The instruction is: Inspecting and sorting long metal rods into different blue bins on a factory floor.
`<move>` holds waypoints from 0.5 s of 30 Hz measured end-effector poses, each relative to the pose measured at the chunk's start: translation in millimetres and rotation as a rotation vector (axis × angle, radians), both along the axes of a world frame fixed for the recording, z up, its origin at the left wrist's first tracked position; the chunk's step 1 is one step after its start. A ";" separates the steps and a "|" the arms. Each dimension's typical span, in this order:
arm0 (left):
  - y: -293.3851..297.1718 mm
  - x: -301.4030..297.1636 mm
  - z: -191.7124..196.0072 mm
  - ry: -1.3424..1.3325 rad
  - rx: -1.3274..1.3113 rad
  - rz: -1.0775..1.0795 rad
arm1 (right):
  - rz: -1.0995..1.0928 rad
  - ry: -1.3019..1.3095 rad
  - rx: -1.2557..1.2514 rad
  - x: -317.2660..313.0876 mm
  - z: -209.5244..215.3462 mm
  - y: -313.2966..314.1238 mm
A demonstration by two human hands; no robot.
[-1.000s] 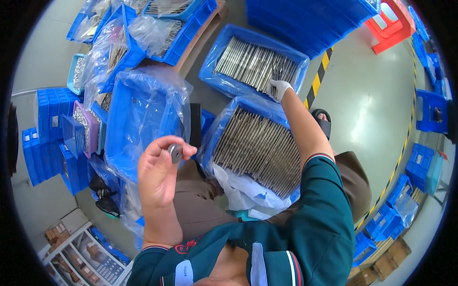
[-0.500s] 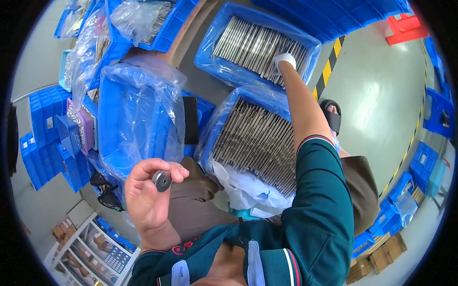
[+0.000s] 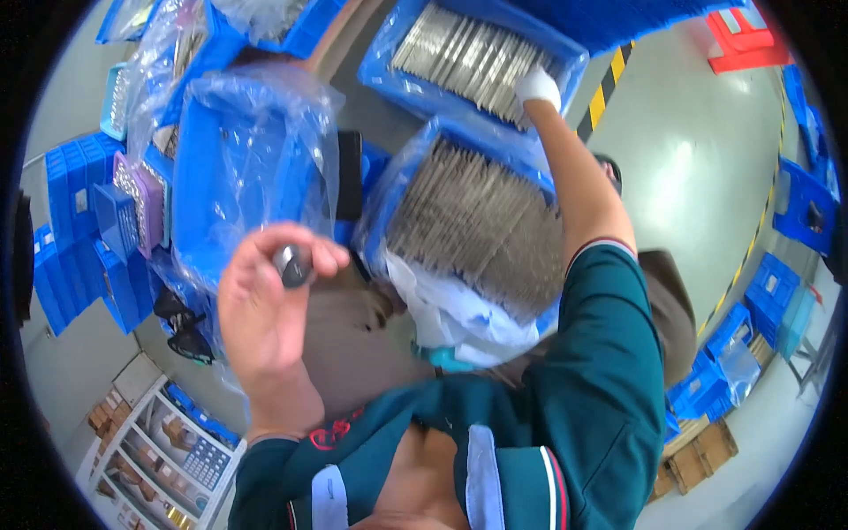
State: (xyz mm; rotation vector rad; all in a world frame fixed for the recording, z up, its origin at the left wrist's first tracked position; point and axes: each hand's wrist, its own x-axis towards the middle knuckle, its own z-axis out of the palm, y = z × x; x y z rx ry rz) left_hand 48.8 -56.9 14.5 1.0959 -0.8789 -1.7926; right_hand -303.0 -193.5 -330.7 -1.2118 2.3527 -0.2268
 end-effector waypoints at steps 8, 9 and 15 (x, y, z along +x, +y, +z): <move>11.6 8.0 9.9 -0.097 -0.108 -0.036 | 0.194 -0.118 -0.220 44.6 118.0 52.0; 12.4 10.7 8.7 -0.081 -0.110 -0.040 | 0.233 -0.121 -0.169 49.3 131.7 61.8; 23.5 23.4 1.4 -0.051 -0.134 0.051 | 0.280 -0.179 0.116 72.7 136.5 134.9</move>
